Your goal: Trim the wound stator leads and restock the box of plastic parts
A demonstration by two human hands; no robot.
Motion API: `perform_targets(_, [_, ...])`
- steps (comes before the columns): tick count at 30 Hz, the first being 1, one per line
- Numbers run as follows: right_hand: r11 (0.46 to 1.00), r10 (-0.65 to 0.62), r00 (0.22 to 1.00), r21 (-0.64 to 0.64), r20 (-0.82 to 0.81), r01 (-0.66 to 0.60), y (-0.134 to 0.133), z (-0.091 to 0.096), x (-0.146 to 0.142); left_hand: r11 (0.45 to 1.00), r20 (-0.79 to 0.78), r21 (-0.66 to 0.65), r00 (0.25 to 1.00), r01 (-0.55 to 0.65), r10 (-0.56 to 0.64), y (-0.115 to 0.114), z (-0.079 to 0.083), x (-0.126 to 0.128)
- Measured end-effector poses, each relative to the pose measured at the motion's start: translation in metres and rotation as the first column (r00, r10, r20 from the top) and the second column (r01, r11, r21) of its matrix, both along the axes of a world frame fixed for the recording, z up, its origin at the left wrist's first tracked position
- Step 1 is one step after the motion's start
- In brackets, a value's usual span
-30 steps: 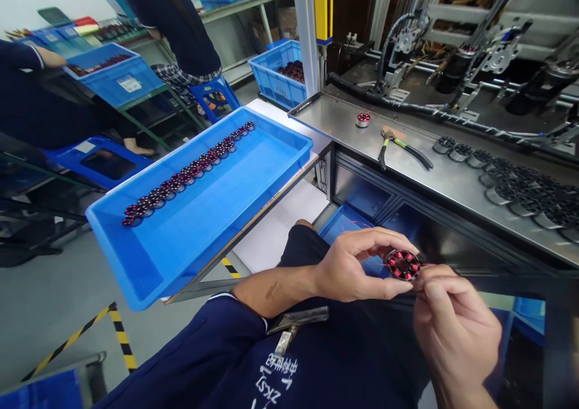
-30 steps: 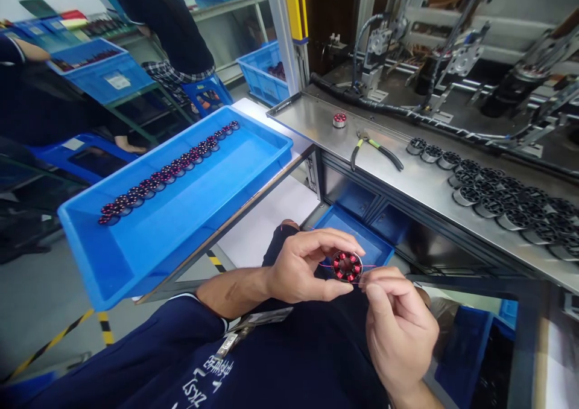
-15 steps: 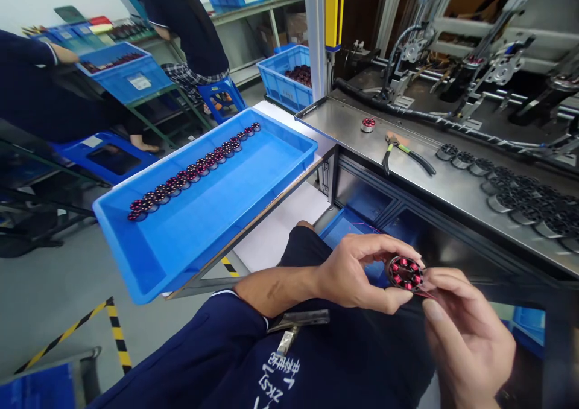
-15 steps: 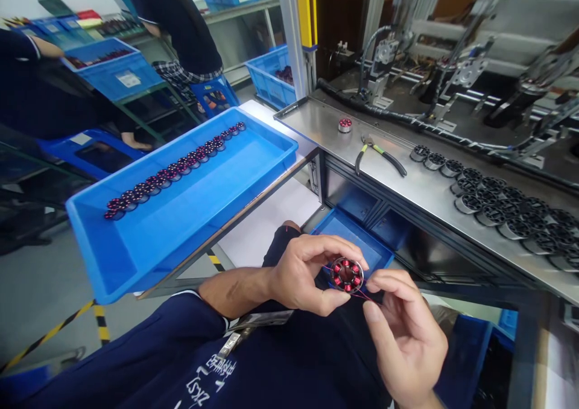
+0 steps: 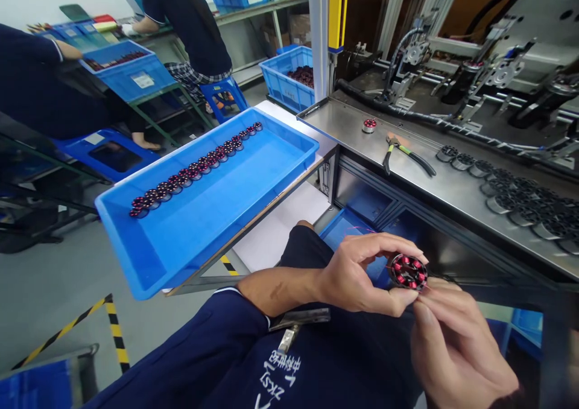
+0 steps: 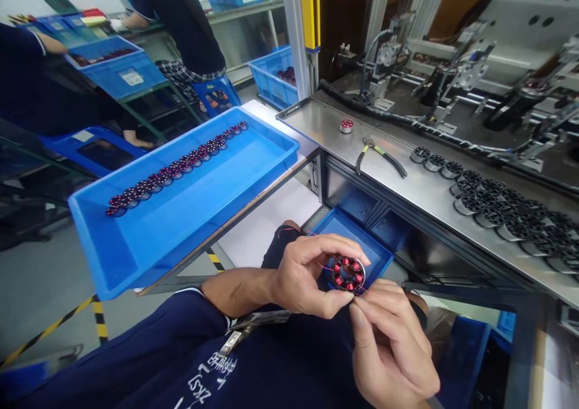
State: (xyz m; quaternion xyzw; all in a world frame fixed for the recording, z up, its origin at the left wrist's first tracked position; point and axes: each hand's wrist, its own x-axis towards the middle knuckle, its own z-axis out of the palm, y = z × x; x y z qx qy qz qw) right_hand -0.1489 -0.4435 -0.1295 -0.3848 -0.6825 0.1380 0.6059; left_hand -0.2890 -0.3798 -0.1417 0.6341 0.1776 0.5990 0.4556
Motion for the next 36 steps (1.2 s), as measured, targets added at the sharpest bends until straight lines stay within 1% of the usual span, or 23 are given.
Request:
perform_targets(2, [0.999, 0.035, 0.999, -0.007, -0.009, -0.035, 0.003, -0.003, 0.008, 0.991, 0.049, -0.098, 0.995, 0.086, -0.082, -0.002, 0.004, -0.001])
perform_targets(3, [0.999, 0.04, 0.999, -0.014, -0.027, -0.04, 0.004, -0.005, 0.014, 0.974, 0.07, -0.17, 0.988, 0.148, -0.138, -0.003, 0.006, -0.002])
perform_targets(5, [0.998, 0.046, 0.998, -0.033, -0.045, -0.048, 0.008, -0.006, 0.026, 0.905, 0.109, -0.322, 0.96, 0.28, -0.258, -0.004, 0.011, -0.003])
perform_targets(7, [0.994, 0.093, 0.996, -0.056, 0.004, -0.093, 0.014, -0.001, 0.035, 0.812, 0.153, -0.437, 0.922, 0.387, -0.356, -0.006, 0.014, -0.004])
perform_targets(8, [0.989, 0.138, 0.989, -0.064, 0.047, -0.134, 0.017, 0.003, 0.038, 0.769, 0.181, -0.476, 0.904, 0.426, -0.388, -0.006, 0.015, -0.004])
perform_targets(11, [0.965, 0.261, 0.953, -0.039, 0.151, -0.258, 0.026, 0.017, 0.042, 0.668, 0.25, -0.562, 0.87, 0.488, -0.425, -0.008, 0.013, -0.002])
perform_targets(13, [0.956, 0.294, 0.94, -0.035, 0.175, -0.292, 0.031, 0.024, 0.045, 0.624, 0.267, -0.596, 0.858, 0.505, -0.439, -0.008, 0.011, -0.001])
perform_targets(16, [0.969, 0.238, 0.921, -0.013, 0.309, -0.246, 0.029, 0.025, 0.051, 0.589, 0.294, -0.612, 0.844, 0.527, -0.449, -0.007, 0.01, -0.001])
perform_targets(18, [0.986, 0.143, 0.911, 0.029, 0.386, -0.167, 0.021, 0.018, 0.054, 0.58, 0.311, -0.612, 0.838, 0.538, -0.449, -0.007, 0.011, -0.001])
perform_targets(19, [0.992, 0.091, 0.914, 0.049, 0.396, -0.12, 0.016, 0.013, 0.054, 0.585, 0.316, -0.603, 0.836, 0.542, -0.449, -0.007, 0.012, -0.001])
perform_targets(20, [0.995, 0.031, 0.924, 0.071, 0.381, -0.063, 0.01, 0.008, 0.052, 0.602, 0.318, -0.584, 0.836, 0.544, -0.447, -0.008, 0.012, 0.0])
perform_targets(21, [0.995, -0.03, 0.935, 0.099, 0.352, -0.005, 0.003, 0.003, 0.05, 0.634, 0.316, -0.555, 0.841, 0.539, -0.438, -0.009, 0.012, 0.001])
perform_targets(23, [0.982, -0.152, 0.941, 0.152, 0.302, 0.11, -0.007, -0.004, 0.042, 0.726, 0.295, -0.473, 0.866, 0.5, -0.404, -0.012, 0.012, 0.003])
perform_targets(25, [0.963, -0.254, 0.933, 0.159, 0.254, 0.219, -0.013, -0.006, 0.032, 0.831, 0.256, -0.363, 0.903, 0.42, -0.345, -0.013, 0.011, 0.007])
perform_targets(26, [0.955, -0.291, 0.926, 0.136, 0.24, 0.265, -0.014, -0.005, 0.027, 0.877, 0.236, -0.302, 0.921, 0.373, -0.31, -0.014, 0.01, 0.008])
perform_targets(28, [0.952, -0.305, 0.923, 0.056, 0.234, 0.3, -0.015, -0.001, 0.017, 0.945, 0.212, -0.177, 0.948, 0.276, -0.237, -0.014, 0.008, 0.012])
perform_targets(29, [0.953, -0.297, 0.93, 0.015, 0.218, 0.301, -0.014, 0.0, 0.012, 0.966, 0.207, -0.12, 0.958, 0.228, -0.2, -0.014, 0.008, 0.013])
perform_targets(31, [0.944, -0.325, 0.938, -0.02, 0.117, 0.33, -0.011, 0.0, 0.002, 0.989, 0.21, -0.034, 0.969, 0.142, -0.131, -0.014, 0.006, 0.016])
perform_targets(33, [0.924, -0.381, 0.924, 0.015, -0.019, 0.382, -0.005, -0.003, -0.006, 0.996, 0.232, 0.006, 0.968, 0.091, -0.09, -0.015, 0.005, 0.018])
perform_targets(34, [0.912, -0.403, 0.913, 0.051, -0.072, 0.406, -0.001, -0.006, -0.009, 0.996, 0.249, 0.006, 0.965, 0.088, -0.087, -0.016, 0.005, 0.018])
perform_targets(36, [0.909, -0.391, 0.916, 0.113, -0.094, 0.4, 0.006, -0.011, -0.011, 0.988, 0.268, -0.051, 0.955, 0.148, -0.13, -0.016, 0.005, 0.015])
